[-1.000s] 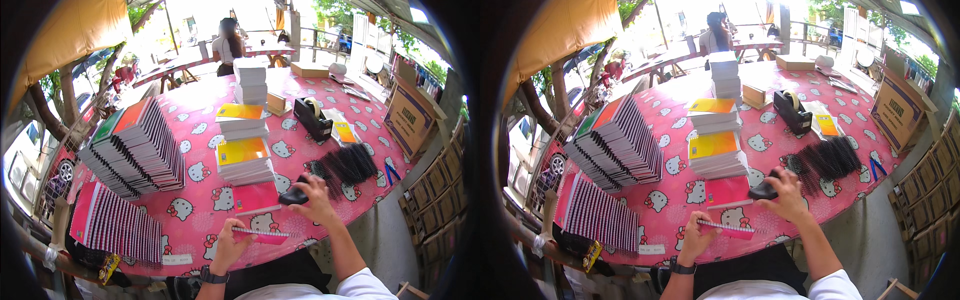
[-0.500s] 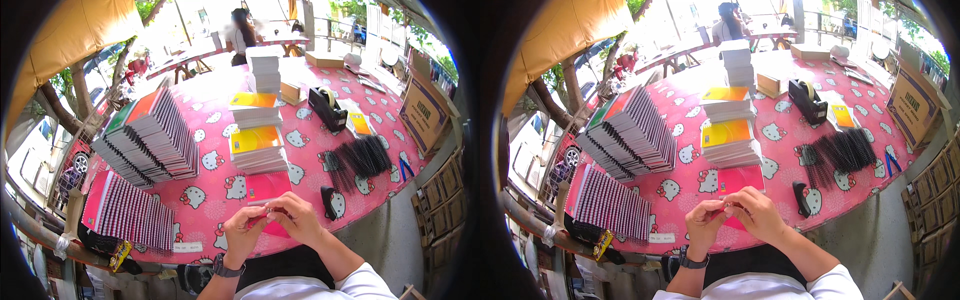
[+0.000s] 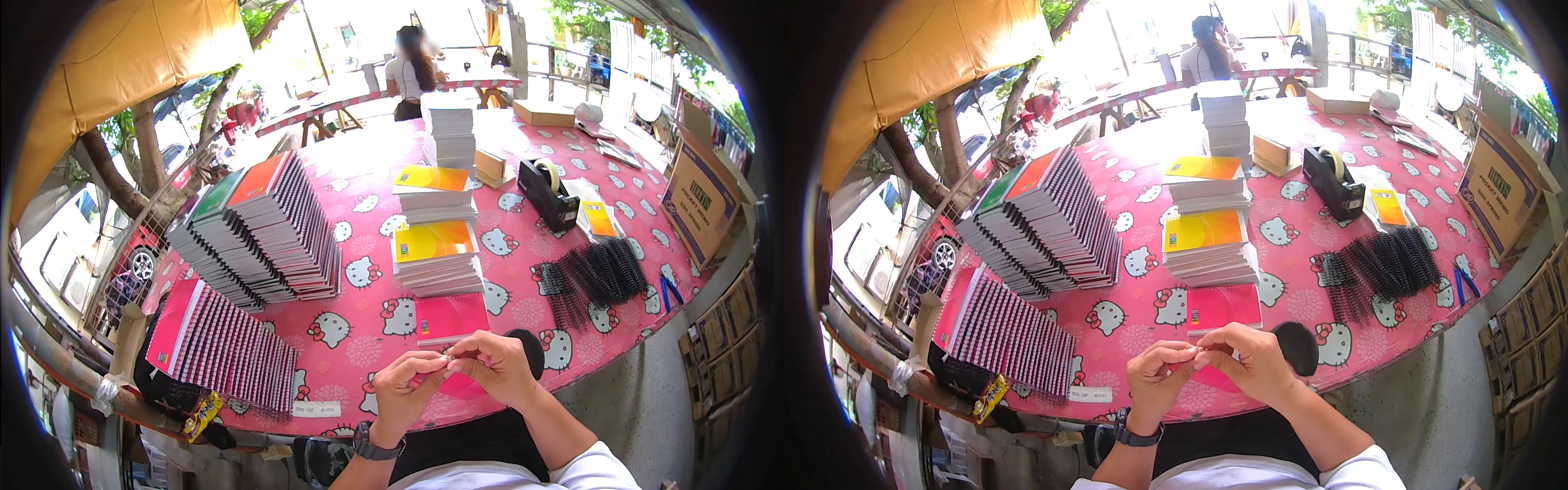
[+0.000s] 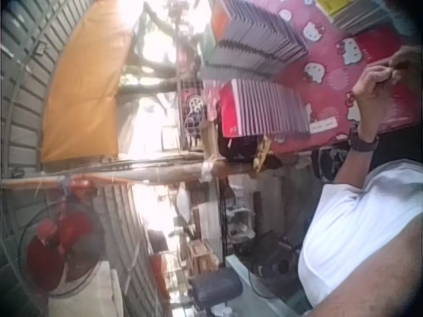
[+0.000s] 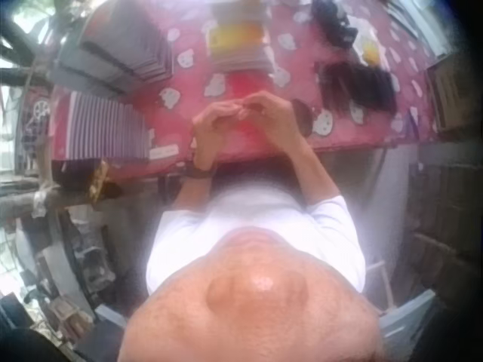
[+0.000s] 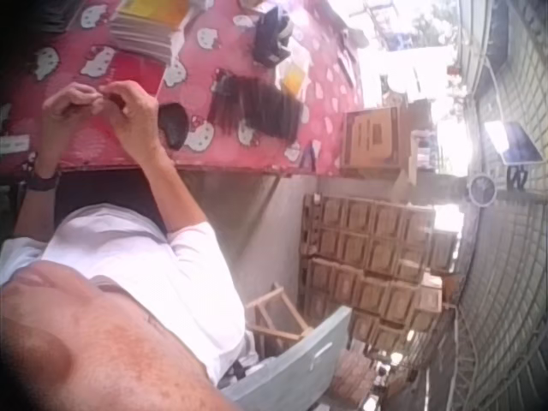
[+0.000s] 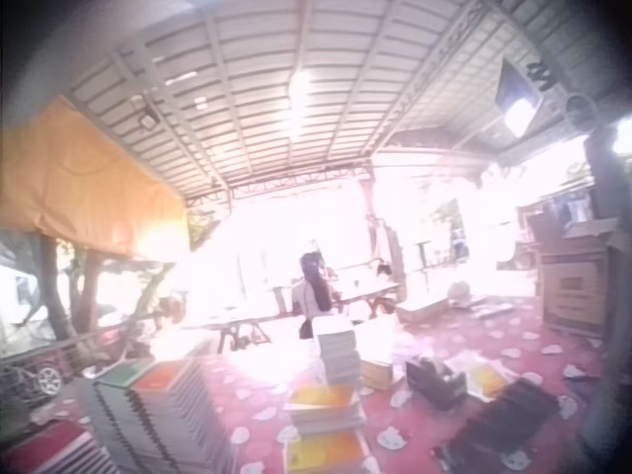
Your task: The person attaches a plastic spiral binding to stacks of paper and covers to assemble notebooks, then taps the finished notebooks against the table to align the edges.
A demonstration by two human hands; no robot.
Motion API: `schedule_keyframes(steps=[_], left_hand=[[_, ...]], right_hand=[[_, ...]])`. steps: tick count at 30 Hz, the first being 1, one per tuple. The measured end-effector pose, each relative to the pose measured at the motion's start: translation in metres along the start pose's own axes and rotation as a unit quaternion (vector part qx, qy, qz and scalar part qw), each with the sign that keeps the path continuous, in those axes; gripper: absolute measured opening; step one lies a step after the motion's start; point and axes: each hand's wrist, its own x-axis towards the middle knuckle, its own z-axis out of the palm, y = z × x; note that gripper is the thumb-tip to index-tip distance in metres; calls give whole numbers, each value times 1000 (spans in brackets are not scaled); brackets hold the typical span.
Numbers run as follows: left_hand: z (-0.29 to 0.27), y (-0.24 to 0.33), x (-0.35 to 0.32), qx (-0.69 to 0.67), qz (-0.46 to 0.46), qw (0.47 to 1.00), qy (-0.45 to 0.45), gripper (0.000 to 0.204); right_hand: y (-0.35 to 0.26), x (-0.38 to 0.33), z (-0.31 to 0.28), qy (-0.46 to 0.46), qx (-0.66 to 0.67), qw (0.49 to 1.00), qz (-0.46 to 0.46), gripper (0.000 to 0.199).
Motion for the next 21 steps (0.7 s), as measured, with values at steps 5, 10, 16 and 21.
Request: schedule_keyframes(steps=[5, 10, 16, 21], left_hand=[[-3, 5, -1, 23, 24, 999, -4, 16], [-9, 11, -5, 42, 47, 998, -9, 14], [-19, 18, -6, 90, 46, 995, 0, 14], [-33, 26, -11, 74, 30, 997, 18, 13]], right_hand=[[0, 0, 0, -22, -14, 999, -21, 24], [-10, 2, -1, -69, -58, 996, -11, 24], [-14, 5, 8, -73, -76, 991, -84, 18], [-19, 14, 16, -121, -67, 987, -86, 18]])
